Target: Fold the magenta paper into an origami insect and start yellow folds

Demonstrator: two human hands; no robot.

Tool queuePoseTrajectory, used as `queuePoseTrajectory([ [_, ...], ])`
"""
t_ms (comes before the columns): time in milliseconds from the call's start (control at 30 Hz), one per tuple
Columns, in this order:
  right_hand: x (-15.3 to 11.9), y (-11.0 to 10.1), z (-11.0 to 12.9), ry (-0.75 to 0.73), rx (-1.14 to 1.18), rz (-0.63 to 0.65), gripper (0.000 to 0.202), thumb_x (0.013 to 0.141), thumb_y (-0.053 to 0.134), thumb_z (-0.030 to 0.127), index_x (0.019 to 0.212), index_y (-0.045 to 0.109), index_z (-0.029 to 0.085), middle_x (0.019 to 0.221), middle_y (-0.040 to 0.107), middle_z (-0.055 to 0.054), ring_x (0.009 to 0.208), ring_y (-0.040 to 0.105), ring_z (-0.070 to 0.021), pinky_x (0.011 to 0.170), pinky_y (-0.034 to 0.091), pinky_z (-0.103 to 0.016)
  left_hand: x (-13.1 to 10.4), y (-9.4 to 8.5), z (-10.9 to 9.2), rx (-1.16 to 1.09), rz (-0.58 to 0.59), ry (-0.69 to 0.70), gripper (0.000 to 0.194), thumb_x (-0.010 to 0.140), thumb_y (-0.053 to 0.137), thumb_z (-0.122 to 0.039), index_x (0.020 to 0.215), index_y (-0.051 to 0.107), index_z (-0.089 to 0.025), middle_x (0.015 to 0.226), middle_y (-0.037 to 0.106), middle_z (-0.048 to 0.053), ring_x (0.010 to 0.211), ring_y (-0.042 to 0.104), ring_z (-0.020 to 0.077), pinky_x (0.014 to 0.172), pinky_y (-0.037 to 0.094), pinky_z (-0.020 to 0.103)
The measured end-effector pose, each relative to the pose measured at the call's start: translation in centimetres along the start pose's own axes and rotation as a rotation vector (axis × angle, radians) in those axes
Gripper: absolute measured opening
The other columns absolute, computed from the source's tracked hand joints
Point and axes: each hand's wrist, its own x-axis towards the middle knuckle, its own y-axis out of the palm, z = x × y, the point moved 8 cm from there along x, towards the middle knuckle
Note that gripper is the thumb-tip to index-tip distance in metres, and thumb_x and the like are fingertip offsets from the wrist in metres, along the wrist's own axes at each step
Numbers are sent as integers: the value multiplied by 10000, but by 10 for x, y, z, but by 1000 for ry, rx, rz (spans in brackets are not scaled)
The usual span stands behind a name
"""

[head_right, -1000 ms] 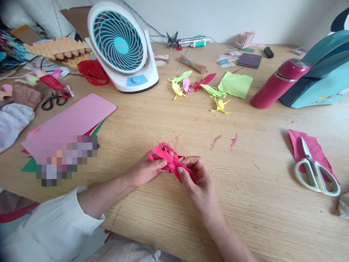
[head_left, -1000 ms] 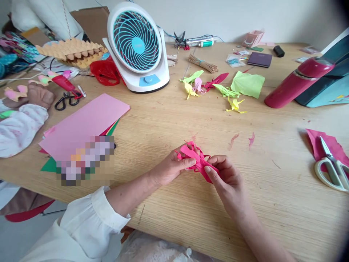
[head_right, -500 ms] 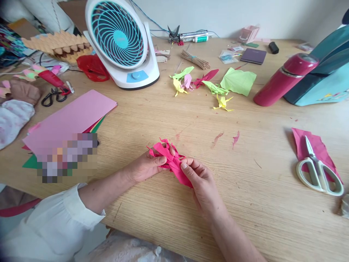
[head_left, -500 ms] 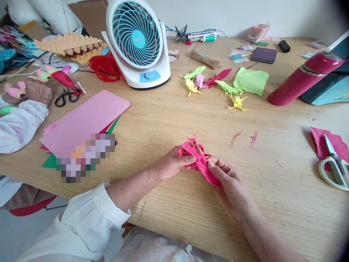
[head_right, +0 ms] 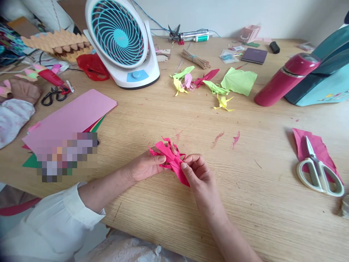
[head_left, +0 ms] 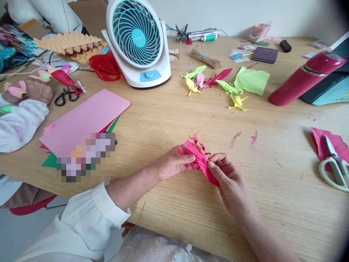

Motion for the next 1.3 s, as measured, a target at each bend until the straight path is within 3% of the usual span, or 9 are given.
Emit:
queuePoseTrajectory([
  [200,0,-5,8,-152,-93,-25,174,800,769,351,859,659,229,803,632,-9,654,523,-108,556,413,-226,2,0,2,15,-9,10,300,747,826,-266,1013,725,-171,1021,702,60,952,643,158,883,473,290],
  [367,0,-7,10,-162,-119,-52,204,767,791,371,842,666,228,812,655,-18,684,563,-129,599,455,-256,1,-6,5,8,-47,-19,287,735,834,-258,987,727,-172,1050,709,61,969,637,157,882,459,280],
  [567,-3,-5,8,-178,-173,-28,156,828,743,342,903,655,238,831,647,-17,692,556,-132,586,446,-249,0,-9,9,-16,-68,-69,317,726,838,-301,1002,728,-189,1106,703,75,993,633,186,858,468,297],
  [933,-10,-1,13,-287,-315,-1,48,909,645,282,947,640,253,827,627,-5,696,548,-133,609,436,-267,0,5,2,-31,1,7,259,743,827,-292,955,732,-176,1041,697,61,963,637,173,871,465,290],
  [1167,-28,17,47,-679,-905,-60,133,903,630,206,1025,639,259,961,603,-49,876,584,-199,725,484,-346,-1,-1,4,8,-95,33,251,765,815,-321,957,720,-190,1011,696,40,945,629,151,845,458,267],
  [1300,-35,23,52,-819,-1113,-117,214,885,648,175,1080,616,257,1021,609,-69,927,608,-222,778,509,-384,-2,-2,5,61,-127,49,224,785,798,-315,944,718,-179,1014,677,41,918,611,140,783,455,246],
])
